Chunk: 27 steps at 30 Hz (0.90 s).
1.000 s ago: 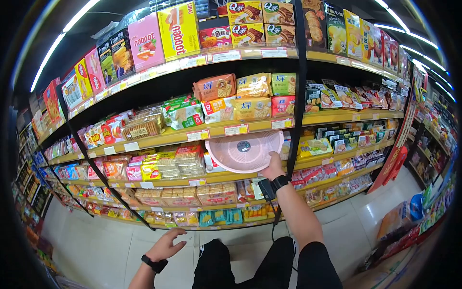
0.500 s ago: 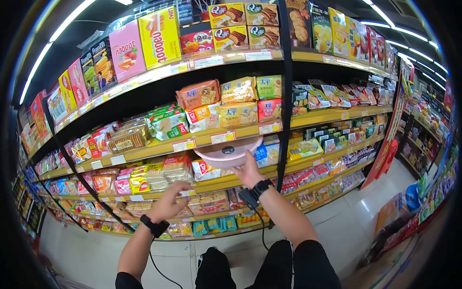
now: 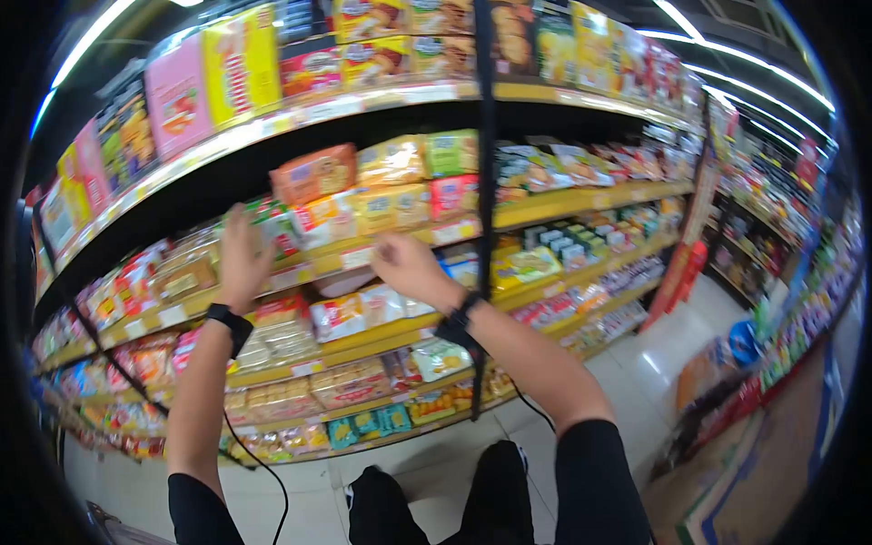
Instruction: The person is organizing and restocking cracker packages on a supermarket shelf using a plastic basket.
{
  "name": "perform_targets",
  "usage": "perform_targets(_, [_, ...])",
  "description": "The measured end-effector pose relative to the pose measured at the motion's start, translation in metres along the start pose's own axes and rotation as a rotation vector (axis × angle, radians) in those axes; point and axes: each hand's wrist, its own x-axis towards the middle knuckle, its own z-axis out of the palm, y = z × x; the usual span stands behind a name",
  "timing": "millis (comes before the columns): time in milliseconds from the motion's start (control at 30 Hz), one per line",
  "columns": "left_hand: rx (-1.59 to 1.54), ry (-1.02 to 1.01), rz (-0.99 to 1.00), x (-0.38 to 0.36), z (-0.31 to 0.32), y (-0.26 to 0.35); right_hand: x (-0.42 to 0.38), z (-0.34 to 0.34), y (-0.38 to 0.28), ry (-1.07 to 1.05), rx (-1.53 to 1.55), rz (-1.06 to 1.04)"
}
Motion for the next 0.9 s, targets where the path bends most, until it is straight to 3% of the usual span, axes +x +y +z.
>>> perform_targets(33, [-0.030, 0.093, 0.001, 0.016, 0.003, 0.002, 0.029, -0.009, -0.004, 0.132, -0.257, -0.198])
perform_targets(100, [0.023, 0.117, -0.051, 0.037, 0.015, 0.005, 0.071, -0.019, -0.034, 0.298, -0.403, -0.365])
perform_targets(200, [0.319, 0.055, -0.163, 0.029, 0.048, -0.006, 0.125, -0.024, -0.034, 0.317, -0.546, -0.373])
perform_targets(267, [0.337, -0.077, -0.224, 0.025, 0.049, -0.012, 0.122, -0.017, -0.038, 0.277, -0.733, -0.221])
perform_targets(300, [0.292, -0.010, -0.166, 0.022, 0.054, -0.019, 0.120, -0.013, -0.031, 0.262, -0.749, -0.209])
perform_targets(367, [0.242, -0.028, -0.122, 0.018, 0.041, -0.022, 0.112, 0.000, -0.013, 0.249, -0.964, -0.324])
perform_targets(500, [0.060, 0.090, 0.011, 0.005, 0.042, -0.050, 0.107, 0.016, 0.023, 0.297, -1.034, -0.507])
perform_targets(733, [0.309, 0.184, 0.051, 0.004, 0.060, -0.043, 0.119, 0.027, 0.045, 0.493, -1.004, -0.682])
perform_targets(900, [0.376, 0.151, -0.045, -0.001, 0.072, -0.016, 0.118, 0.030, 0.050, 0.479, -0.901, -0.791])
